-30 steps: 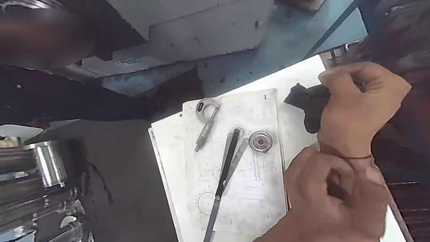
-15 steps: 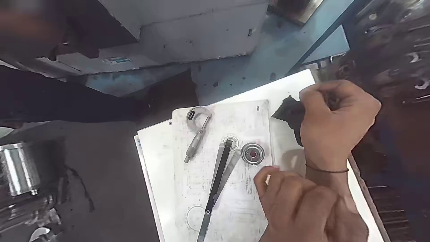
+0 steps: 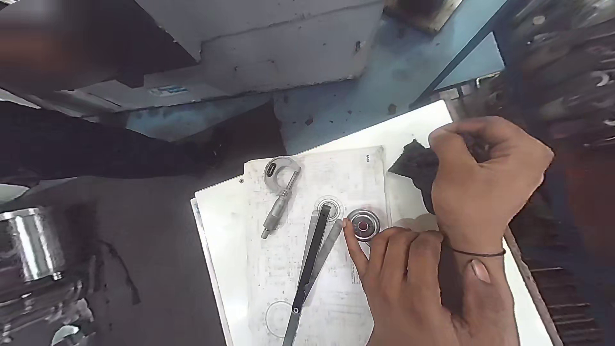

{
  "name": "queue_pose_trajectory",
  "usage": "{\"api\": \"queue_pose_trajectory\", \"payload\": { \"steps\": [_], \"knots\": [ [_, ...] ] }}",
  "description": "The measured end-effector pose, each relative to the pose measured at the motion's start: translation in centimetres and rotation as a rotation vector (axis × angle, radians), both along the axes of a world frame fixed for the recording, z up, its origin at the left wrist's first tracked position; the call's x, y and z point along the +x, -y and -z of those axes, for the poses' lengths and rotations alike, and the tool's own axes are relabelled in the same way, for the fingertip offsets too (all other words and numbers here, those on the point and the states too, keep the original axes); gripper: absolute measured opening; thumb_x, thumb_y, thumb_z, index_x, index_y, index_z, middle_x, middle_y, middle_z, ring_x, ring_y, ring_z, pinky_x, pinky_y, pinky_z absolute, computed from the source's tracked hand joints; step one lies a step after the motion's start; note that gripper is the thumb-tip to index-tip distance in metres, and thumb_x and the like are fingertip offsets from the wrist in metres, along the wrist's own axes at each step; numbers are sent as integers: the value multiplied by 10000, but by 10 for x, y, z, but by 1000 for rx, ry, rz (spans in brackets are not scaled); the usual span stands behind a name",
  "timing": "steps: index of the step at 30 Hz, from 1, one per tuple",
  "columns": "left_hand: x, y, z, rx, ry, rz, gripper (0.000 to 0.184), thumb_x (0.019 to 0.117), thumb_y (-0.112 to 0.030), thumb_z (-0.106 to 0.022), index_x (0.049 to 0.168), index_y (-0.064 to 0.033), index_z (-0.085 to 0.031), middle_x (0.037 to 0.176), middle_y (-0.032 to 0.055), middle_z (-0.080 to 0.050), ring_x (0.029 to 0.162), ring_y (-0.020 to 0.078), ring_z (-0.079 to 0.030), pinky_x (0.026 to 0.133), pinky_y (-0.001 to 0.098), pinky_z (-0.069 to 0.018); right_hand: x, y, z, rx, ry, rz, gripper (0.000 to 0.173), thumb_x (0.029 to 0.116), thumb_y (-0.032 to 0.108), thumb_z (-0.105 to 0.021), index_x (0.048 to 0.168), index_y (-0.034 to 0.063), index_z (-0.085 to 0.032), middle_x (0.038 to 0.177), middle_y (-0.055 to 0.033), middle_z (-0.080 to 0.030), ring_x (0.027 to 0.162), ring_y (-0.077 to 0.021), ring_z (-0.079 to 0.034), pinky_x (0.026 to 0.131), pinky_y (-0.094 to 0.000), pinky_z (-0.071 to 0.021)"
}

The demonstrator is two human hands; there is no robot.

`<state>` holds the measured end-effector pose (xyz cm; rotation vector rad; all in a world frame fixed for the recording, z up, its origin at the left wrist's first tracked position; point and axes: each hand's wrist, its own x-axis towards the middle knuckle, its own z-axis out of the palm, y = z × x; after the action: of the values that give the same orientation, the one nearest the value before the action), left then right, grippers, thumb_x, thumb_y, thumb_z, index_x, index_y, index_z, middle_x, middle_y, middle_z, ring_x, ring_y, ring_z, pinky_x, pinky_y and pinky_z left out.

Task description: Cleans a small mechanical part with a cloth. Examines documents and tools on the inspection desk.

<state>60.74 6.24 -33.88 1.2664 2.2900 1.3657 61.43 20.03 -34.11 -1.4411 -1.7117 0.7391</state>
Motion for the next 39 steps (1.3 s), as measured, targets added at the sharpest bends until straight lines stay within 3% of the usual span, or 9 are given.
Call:
{"api": "queue_pose_trajectory", "payload": {
  "steps": [7,13,19,22,24,25,28,31,39],
  "knots": [
    [6,1,-3,46,96,4,333,917,-302,-575,989,-31,-754,881,46,-732,968,165,-693,1189,664,-210,1,-1,0,-4,0,-12,79,932,205,-646,911,153,-701,793,122,-616,693,120,-536,637,-96,-419],
    [15,2,-8,32,125,-15,376,945,-332,-558,1037,-17,-743,930,78,-734,969,171,-682,1145,525,-337,3,-2,0,-13,-26,-30,69,933,201,-656,925,149,-701,827,132,-620,726,126,-544,669,-93,-436],
    [28,4,-11,62,171,-10,429,907,-341,-625,1128,19,-705,1005,127,-695,1050,207,-646,1156,538,-303,7,-6,1,-47,-115,-33,26,915,182,-674,920,172,-698,847,160,-633,779,107,-588,720,-110,-482],
    [34,8,-15,189,170,0,201,956,-276,-622,1015,-93,-683,1056,72,-620,1070,151,-568,1039,368,-386,5,-5,1,-38,-130,-37,27,918,163,-666,913,170,-692,829,159,-619,747,108,-570,690,-101,-469],
    [38,7,-16,274,147,28,169,965,-254,-603,852,-134,-643,891,17,-631,894,110,-594,894,280,-459,5,-6,2,-33,-130,-44,31,917,167,-668,911,168,-699,821,159,-627,743,106,-576,685,-103,-472],
    [38,5,-15,333,176,52,214,935,-221,-614,756,-106,-642,768,25,-642,773,121,-606,782,261,-494,6,-6,3,-33,-136,-48,30,919,172,-670,915,168,-699,821,159,-632,740,103,-583,686,-106,-482],
    [37,6,-13,411,270,138,314,893,-163,-638,614,-59,-539,604,53,-556,595,140,-535,585,247,-458,5,-6,5,-26,-144,-52,19,915,160,-671,909,168,-687,799,162,-610,708,100,-564,663,-105,-472],
    [34,9,-12,443,211,183,370,965,-182,-612,629,-69,-509,572,43,-519,540,141,-517,547,249,-456,6,-6,5,-14,-128,-60,32,921,157,-659,914,163,-690,818,156,-622,727,103,-567,676,-105,-467],
    [40,9,-10,464,246,183,377,930,-185,-630,596,-65,-506,569,53,-546,551,141,-552,553,256,-482,6,-6,5,-10,-142,-56,32,909,163,-665,903,169,-695,825,151,-636,745,98,-589,683,-111,-483]
  ]
}}
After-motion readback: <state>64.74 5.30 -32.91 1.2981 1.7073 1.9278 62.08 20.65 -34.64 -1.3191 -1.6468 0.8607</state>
